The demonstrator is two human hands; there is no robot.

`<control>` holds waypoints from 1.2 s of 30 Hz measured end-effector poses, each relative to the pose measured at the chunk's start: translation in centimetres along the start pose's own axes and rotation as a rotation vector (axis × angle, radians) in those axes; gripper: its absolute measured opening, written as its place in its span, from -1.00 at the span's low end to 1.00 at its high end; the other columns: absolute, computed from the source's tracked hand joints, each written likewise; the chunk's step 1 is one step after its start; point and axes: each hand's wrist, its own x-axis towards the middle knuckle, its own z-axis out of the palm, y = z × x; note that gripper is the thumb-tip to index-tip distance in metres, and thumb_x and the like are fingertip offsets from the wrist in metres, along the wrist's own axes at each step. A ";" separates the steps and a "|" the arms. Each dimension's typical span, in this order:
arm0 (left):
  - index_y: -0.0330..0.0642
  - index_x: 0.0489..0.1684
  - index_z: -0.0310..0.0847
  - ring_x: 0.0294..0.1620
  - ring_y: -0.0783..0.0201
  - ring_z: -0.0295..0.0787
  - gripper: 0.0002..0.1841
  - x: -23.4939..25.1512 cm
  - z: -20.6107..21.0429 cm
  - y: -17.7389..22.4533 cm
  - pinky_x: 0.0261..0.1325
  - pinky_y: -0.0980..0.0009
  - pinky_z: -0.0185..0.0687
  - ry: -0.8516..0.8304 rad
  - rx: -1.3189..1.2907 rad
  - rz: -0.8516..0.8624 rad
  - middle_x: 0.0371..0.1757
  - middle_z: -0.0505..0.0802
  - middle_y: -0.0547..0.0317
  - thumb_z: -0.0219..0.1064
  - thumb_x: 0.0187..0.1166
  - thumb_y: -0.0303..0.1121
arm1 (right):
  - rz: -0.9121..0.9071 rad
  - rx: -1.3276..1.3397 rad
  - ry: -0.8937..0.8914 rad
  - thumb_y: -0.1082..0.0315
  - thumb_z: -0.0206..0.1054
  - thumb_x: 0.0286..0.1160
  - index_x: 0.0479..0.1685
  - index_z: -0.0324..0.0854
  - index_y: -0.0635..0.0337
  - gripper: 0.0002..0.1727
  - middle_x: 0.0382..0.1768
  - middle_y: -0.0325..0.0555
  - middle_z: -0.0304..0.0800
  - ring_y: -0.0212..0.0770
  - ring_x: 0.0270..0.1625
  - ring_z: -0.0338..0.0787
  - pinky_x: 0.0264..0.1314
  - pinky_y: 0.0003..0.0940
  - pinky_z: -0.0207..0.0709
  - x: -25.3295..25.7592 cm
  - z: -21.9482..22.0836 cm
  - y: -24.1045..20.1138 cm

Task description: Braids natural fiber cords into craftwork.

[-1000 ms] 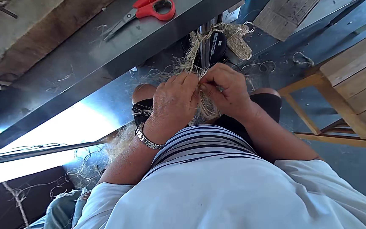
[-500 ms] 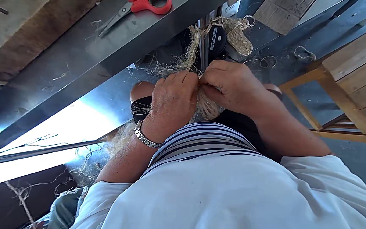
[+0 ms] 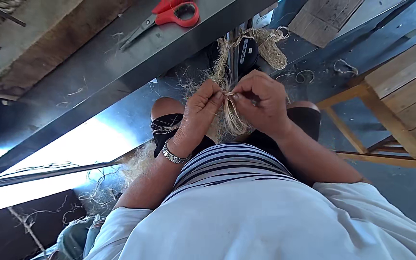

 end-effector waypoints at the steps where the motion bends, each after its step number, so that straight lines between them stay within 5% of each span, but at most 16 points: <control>1: -0.11 -0.27 0.50 -0.32 0.67 0.52 -0.82 0.0 0.0 0.0 -0.16 0.70 0.47 -0.009 0.022 0.008 -0.36 0.58 0.47 0.05 0.77 -0.48 | -0.005 0.000 -0.011 0.56 0.30 0.47 -0.30 0.69 0.52 -0.87 -0.24 0.08 0.74 -0.41 -0.23 0.75 -0.20 -0.63 0.67 0.0 -0.1 0.0; 12: -0.36 -0.17 0.64 -0.18 0.50 0.59 -0.78 -0.2 0.0 -0.2 -0.03 0.60 0.49 0.028 0.424 0.159 -0.20 0.70 0.10 0.11 0.78 -0.43 | 0.024 0.002 -0.114 0.47 0.44 0.44 -0.17 0.74 0.51 -0.81 -0.15 0.10 0.78 -0.37 -0.18 0.78 -0.13 -0.57 0.71 0.1 -1.2 -0.2; 24: -0.36 -0.03 0.51 -0.32 0.41 0.55 -0.79 -0.7 0.2 1.1 -0.21 0.53 0.50 -0.003 0.568 0.166 -0.30 0.63 0.11 0.12 0.77 -0.35 | -0.075 -0.091 -0.105 0.50 0.33 0.57 -0.24 0.75 0.46 -0.85 -0.23 0.11 0.76 -0.33 -0.11 0.74 -0.01 -0.58 0.62 0.2 -1.0 0.0; 28: -0.43 -0.13 0.54 -0.29 0.50 0.53 -0.83 -0.2 0.3 1.0 -0.14 0.65 0.47 -0.058 0.406 0.185 -0.30 0.62 0.10 0.09 0.76 -0.49 | -0.089 -0.060 -0.061 0.52 0.31 0.58 -0.25 0.73 0.49 -0.84 -0.22 0.12 0.76 -0.31 -0.10 0.74 0.01 -0.57 0.61 0.2 -0.6 -0.1; 33: -0.21 -0.19 0.47 -0.32 0.62 0.55 -0.91 0.1 0.3 0.5 -0.16 0.67 0.55 -0.022 -0.027 0.079 -0.34 0.59 0.39 0.09 0.70 -0.55 | 0.225 0.575 -0.103 0.50 0.30 0.59 -0.17 0.68 0.16 -0.93 -0.17 -0.35 0.74 -0.51 -0.16 0.74 -0.09 -0.53 0.70 0.0 -0.3 0.4; 36: -0.22 -0.19 0.47 -0.33 0.63 0.55 -0.90 0.1 0.4 0.6 -0.16 0.67 0.56 -0.007 0.009 0.069 -0.35 0.59 0.39 0.08 0.71 -0.54 | 0.243 0.611 -0.173 0.46 0.32 0.58 -0.15 0.67 0.15 -0.96 -0.16 -0.37 0.75 -0.53 -0.17 0.74 -0.12 -0.55 0.69 0.0 -0.5 0.7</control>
